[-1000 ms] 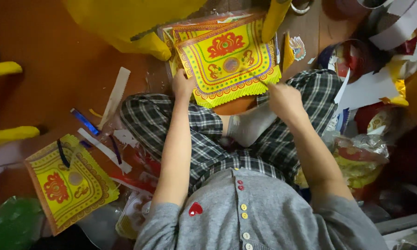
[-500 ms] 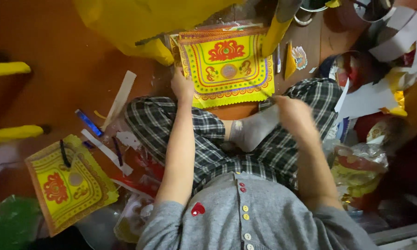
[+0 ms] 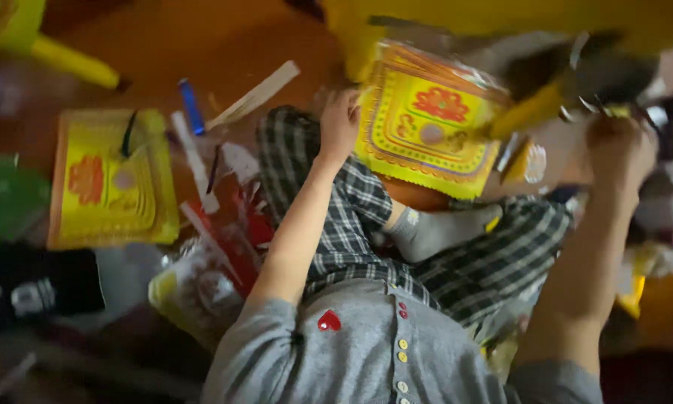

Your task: Decorating a yellow paper horse with colorful patterns and paper sheets

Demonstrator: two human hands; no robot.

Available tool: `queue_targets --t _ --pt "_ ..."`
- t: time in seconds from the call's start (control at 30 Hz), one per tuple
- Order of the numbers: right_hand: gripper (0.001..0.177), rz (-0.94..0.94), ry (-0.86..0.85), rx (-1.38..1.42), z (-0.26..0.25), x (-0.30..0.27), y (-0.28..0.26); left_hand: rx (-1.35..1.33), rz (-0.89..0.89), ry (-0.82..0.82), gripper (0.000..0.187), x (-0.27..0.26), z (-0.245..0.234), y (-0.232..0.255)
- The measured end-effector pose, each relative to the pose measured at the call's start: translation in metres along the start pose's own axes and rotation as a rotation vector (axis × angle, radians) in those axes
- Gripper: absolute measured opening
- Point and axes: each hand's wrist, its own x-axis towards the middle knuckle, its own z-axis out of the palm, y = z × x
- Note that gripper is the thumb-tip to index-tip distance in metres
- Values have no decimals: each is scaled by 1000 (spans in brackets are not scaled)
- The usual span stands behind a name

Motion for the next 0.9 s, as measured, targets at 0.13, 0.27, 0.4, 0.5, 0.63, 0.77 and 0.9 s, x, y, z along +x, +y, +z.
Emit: queue_targets --t 0.13,0.27,0.4,0.5,0.63,0.77,0.9 --pt "23 42 -111 171 -48 3 -41 -122 211 397 8 -18 -86 -14" --pt "10 -69 -181 297 -86 -52 -95 150 -21 723 15 -38 -151 -116" --pt "21 -19 -293 755 -133 -90 -179 248 -255 846 12 -89 -200 -179" --pt "27 -40 -349 1027 -129 -109 -245 224 -419 992 4 -88 -203 -267" --pt "20 -165 -331 1044 -125 -101 -308 135 -465 877 9 -91 -216 -225" --pt "15 29 -321 930 -101 -95 -316 106 -292 709 7 -75 -223 -208" --pt "18 20 -404 892 -95 -90 -317 -1051 -682 882 41 -35 -227 -194"
